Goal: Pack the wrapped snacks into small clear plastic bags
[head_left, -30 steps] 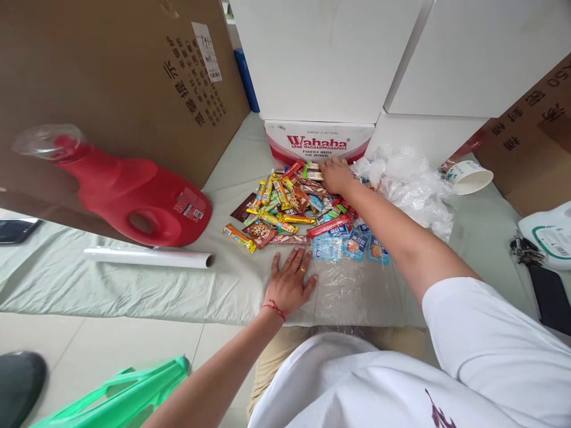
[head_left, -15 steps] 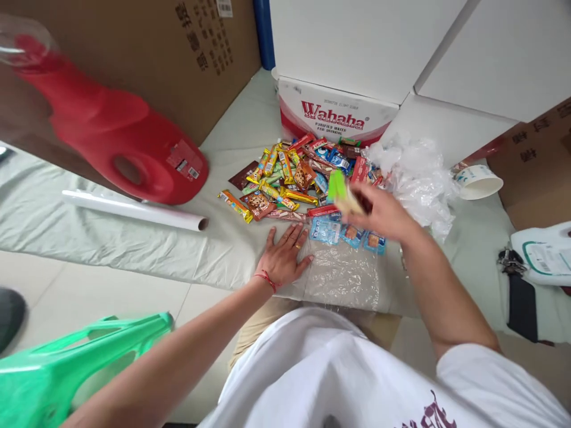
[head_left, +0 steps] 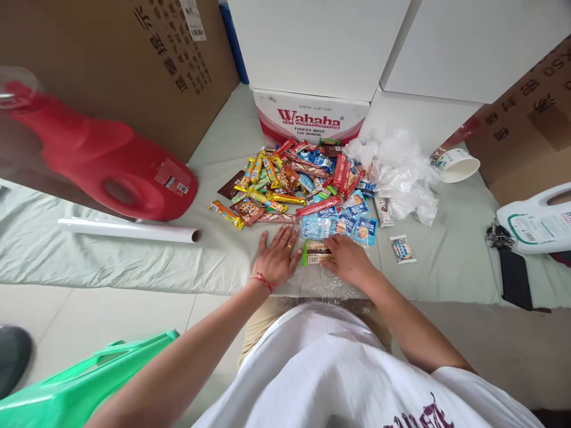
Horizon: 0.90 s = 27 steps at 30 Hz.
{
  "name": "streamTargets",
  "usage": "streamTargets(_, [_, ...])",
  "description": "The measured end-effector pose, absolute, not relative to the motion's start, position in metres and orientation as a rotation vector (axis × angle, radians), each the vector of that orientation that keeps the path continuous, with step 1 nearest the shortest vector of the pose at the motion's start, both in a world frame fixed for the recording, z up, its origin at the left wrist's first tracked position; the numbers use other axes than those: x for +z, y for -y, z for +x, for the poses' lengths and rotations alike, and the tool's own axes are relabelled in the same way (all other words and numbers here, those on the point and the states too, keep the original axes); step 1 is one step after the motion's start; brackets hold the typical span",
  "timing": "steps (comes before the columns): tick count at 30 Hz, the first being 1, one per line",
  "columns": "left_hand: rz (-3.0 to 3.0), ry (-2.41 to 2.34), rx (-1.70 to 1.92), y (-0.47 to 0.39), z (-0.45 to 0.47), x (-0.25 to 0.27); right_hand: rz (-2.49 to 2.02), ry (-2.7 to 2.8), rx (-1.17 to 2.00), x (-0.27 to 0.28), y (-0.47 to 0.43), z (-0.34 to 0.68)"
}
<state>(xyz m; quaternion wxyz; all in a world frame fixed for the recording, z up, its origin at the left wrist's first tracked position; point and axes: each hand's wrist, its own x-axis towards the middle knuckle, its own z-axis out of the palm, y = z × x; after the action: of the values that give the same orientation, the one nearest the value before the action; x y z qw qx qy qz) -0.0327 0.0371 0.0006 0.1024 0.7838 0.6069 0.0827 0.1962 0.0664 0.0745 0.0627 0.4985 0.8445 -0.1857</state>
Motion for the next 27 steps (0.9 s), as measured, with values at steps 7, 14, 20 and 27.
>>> streamTargets(7, [2.296, -1.819, 0.2, -0.038, -0.032, 0.002, 1.457, -2.529, -0.404, 0.073, -0.064, 0.183])
streamTargets(14, [2.306, -1.828, 0.259, -0.038, -0.035, -0.007, 1.444, -2.541, -0.395, 0.073, -0.062, 0.193])
streamTargets(20, [2.297, -1.844, 0.251, -0.037, -0.034, -0.006, 1.423, -2.581, -0.434, 0.065, -0.062, 0.197])
streamTargets(27, [2.288, -1.868, 0.23, -0.036, -0.033, -0.003, 1.383, -2.663, -0.418, 0.065, -0.061, 0.195])
